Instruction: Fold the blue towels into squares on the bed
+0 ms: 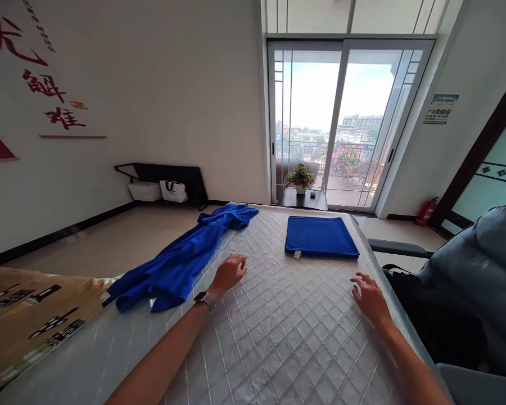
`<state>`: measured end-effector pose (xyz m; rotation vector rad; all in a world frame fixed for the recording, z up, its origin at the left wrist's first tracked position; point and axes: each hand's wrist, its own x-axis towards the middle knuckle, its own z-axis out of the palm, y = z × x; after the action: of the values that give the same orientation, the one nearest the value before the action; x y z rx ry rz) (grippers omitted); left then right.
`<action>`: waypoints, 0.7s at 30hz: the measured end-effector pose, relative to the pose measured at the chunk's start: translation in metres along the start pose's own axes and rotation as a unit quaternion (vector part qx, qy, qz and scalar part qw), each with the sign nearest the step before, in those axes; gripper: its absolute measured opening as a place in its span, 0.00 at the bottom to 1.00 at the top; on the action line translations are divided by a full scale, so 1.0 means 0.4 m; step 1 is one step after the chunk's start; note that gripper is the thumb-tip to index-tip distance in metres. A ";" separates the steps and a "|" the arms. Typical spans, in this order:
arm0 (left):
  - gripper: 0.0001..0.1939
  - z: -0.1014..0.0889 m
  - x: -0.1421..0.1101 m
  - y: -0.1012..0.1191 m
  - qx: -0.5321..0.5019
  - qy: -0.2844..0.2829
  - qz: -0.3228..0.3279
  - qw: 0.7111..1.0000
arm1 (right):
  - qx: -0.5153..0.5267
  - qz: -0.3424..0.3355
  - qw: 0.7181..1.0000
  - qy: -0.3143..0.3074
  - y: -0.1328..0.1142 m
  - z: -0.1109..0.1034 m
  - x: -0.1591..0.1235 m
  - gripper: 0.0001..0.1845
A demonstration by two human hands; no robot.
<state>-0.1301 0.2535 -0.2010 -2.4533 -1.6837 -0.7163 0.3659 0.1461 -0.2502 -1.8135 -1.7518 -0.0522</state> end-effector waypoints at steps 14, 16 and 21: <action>0.20 -0.200 -0.210 -0.358 0.102 0.036 -0.228 0.967 | 0.717 0.235 0.655 0.043 -0.311 -0.128 -0.153 0.25; 0.23 -0.191 -0.216 -0.360 0.107 -0.018 -0.251 0.962 | 0.759 0.249 0.597 0.072 -0.263 -0.140 -0.162 0.18; 0.30 -0.179 -0.221 -0.363 0.118 -0.080 -0.265 0.954 | 0.793 0.273 0.537 0.093 -0.165 -0.175 -0.179 0.17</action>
<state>-0.3097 0.2114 -0.2024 -1.9534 -2.3696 -0.3243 0.3226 0.0470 -0.1980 -0.6606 -0.3376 1.1553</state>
